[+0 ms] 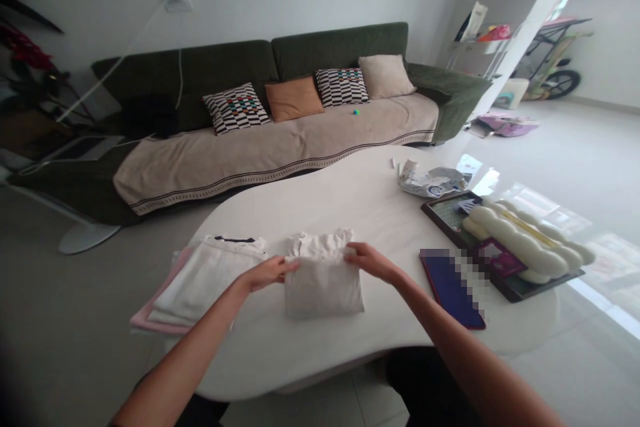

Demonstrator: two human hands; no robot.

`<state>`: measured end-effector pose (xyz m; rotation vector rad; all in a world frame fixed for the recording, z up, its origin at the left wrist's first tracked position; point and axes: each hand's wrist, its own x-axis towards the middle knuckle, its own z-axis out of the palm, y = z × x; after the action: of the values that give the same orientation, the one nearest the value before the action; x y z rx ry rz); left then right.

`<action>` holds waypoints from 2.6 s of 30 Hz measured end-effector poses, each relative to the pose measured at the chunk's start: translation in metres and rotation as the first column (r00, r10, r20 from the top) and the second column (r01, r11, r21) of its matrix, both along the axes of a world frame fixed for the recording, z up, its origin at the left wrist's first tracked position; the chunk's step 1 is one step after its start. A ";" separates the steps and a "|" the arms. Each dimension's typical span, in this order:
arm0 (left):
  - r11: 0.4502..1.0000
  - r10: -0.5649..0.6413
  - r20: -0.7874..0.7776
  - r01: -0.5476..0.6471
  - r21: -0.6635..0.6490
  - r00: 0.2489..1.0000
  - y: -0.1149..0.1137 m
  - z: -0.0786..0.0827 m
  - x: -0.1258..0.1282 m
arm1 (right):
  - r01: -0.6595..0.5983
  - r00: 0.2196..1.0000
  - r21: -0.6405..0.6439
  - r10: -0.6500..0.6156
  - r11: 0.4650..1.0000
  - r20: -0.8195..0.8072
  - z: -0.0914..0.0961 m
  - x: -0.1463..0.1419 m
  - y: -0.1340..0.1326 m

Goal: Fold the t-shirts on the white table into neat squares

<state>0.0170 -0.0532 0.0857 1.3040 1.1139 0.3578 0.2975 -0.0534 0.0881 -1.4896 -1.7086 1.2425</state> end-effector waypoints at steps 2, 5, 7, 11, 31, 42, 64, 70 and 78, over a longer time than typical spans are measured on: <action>0.959 0.283 0.028 -0.283 0.004 0.959 0.030 -0.020 0.006 | 0.077 0.996 -0.046 -0.079 0.996 -0.031 -0.014 -0.011 0.034; 0.900 0.428 0.013 -0.428 0.082 0.904 0.049 -0.054 0.014 | 0.144 0.989 -0.034 -0.144 0.989 0.025 -0.042 -0.025 0.058; 0.872 0.469 -0.001 -0.463 0.161 0.883 0.050 -0.071 0.015 | 0.203 0.977 0.006 -0.203 0.979 0.070 -0.059 -0.028 0.061; 0.789 0.553 -0.036 -0.510 0.343 0.832 0.044 -0.088 0.017 | 0.300 0.939 0.093 -0.311 0.949 0.147 -0.082 -0.026 0.055; 0.615 0.399 -0.562 0.243 0.750 0.724 0.024 -0.098 0.047 | -0.169 0.674 0.384 -0.178 0.908 0.717 -0.099 -0.060 0.036; 0.622 0.504 -0.567 0.181 0.761 0.651 0.028 -0.113 0.049 | -0.141 0.634 0.360 -0.195 0.922 0.748 -0.110 -0.055 0.038; 0.555 0.387 -0.568 0.308 0.773 0.726 -0.096 -0.095 0.045 | -0.265 0.645 0.367 -0.119 0.892 0.755 -0.098 -0.079 -0.100; 0.615 0.387 -0.647 0.339 0.712 0.658 -0.081 -0.086 0.041 | -0.227 0.649 0.192 0.001 0.955 0.760 -0.082 -0.077 -0.080; 0.778 0.342 -0.743 0.271 0.568 0.575 -0.038 -0.085 0.007 | -0.159 0.642 0.074 0.046 0.985 0.766 -0.079 -0.062 -0.024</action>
<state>0.0241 -0.0908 0.0010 2.1922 1.9324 0.1244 0.2358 -0.0776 0.0089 -2.0198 -2.3731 0.4980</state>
